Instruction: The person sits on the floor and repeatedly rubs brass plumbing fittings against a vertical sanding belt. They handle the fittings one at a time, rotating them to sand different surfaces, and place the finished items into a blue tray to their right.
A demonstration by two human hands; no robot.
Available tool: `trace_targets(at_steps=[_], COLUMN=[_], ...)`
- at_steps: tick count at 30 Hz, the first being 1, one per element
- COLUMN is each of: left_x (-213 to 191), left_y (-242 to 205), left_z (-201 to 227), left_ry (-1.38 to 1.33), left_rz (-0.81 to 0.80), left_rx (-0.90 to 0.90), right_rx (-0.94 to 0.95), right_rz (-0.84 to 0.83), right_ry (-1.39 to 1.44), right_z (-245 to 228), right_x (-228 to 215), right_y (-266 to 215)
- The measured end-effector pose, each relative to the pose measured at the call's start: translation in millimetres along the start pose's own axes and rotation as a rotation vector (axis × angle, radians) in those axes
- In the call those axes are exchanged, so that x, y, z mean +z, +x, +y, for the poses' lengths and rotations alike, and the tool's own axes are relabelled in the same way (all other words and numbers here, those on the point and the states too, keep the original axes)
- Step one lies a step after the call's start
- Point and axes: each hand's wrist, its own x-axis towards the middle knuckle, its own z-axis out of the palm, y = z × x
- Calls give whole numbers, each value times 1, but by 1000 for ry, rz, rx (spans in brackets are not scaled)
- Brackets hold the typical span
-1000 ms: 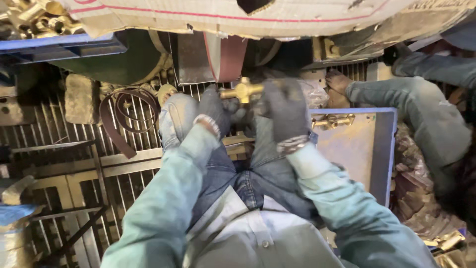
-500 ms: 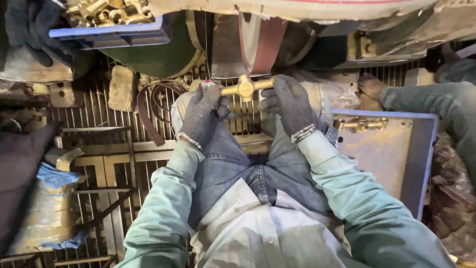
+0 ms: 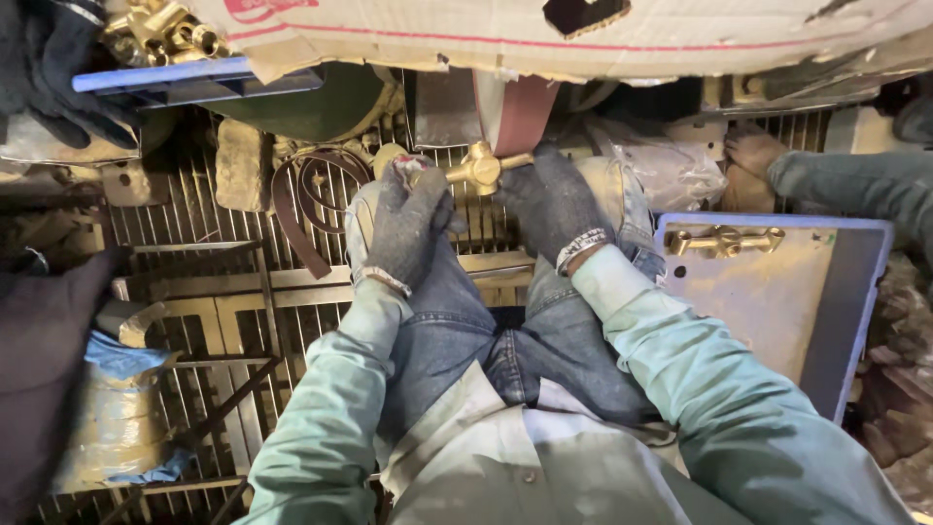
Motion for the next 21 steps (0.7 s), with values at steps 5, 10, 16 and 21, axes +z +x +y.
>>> trace_targets(at_steps=[5, 10, 16, 21], left_x=[19, 44, 65, 28], left_y=[-12, -12, -18, -70], left_z=[9, -4, -11, 22], left_ry=[275, 268, 357, 45], left_rz=[125, 230, 325, 97], left_rx=[12, 138, 336, 118], right_rx=[-117, -377, -576, -93], right_rz=[-124, 16, -156, -307], right_ry=[-1012, -1916, -1721, -723], right_z=[0, 18, 20, -16], right_x=[8, 2, -2, -9], right_y=[6, 28, 25, -40])
